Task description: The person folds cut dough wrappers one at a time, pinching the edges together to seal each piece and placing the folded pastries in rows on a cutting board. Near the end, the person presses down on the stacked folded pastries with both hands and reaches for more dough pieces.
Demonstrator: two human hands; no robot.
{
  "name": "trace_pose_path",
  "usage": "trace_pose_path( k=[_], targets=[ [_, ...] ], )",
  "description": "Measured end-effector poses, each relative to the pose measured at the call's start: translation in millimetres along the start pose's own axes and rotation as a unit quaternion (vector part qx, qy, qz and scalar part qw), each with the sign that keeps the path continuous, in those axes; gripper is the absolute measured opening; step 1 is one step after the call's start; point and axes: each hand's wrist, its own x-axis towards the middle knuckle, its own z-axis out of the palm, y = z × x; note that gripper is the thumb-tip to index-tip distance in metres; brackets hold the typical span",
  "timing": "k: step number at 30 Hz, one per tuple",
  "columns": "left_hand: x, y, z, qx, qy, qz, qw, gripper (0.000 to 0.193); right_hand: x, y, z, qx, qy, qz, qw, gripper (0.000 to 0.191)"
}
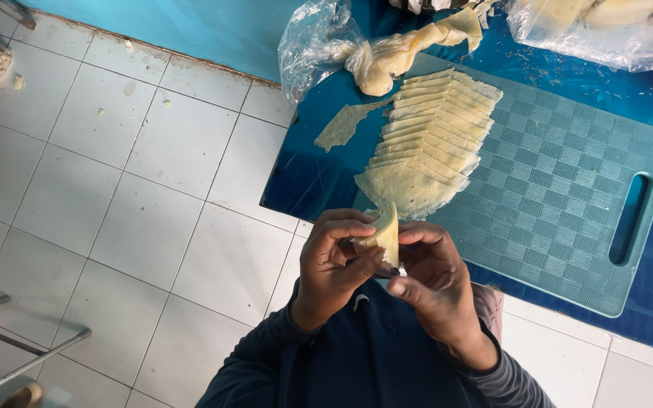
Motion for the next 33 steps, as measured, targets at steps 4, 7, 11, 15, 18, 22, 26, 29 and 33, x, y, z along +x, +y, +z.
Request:
trace_pose_path(
  k=[4,7,11,15,18,22,26,29,33],
  targets=[
    [2,2,1,0.057,-0.016,0.030,0.998,0.037,-2,8,4,-0.162,-0.001,-0.091,0.983,0.045],
    [3,5,-3,0.072,-0.025,0.031,0.997,0.036,-6,12,-2,-0.134,0.042,-0.032,0.990,0.025],
    [2,6,-11,-0.001,-0.036,-0.020,0.999,0.033,-2,14,-14,0.078,0.055,0.000,0.995,0.015],
    [1,4,-29,-0.094,-0.033,-0.087,0.991,0.033,2,6,-23,0.175,0.101,0.036,0.979,0.012],
    [-1,-2,-39,-0.134,-0.009,-0.098,0.986,0.034,5,-2,-29,0.183,0.141,0.043,0.972,0.013],
    [-4,-9,-54,-0.182,0.012,-0.110,0.977,0.034,10,-10,-38,0.166,0.192,0.038,0.966,0.019],
    [-4,-13,-68,-0.218,0.032,-0.103,0.970,0.034,14,-20,-48,0.152,0.225,0.003,0.962,0.017],
    [-6,-13,-80,-0.234,0.044,-0.091,0.967,0.035,17,-33,-56,0.086,0.234,-0.077,0.965,0.012],
    [-7,-11,-90,-0.202,0.066,-0.063,0.975,0.035,27,-43,-56,-0.227,0.254,-0.204,0.918,0.008]
  ],
)
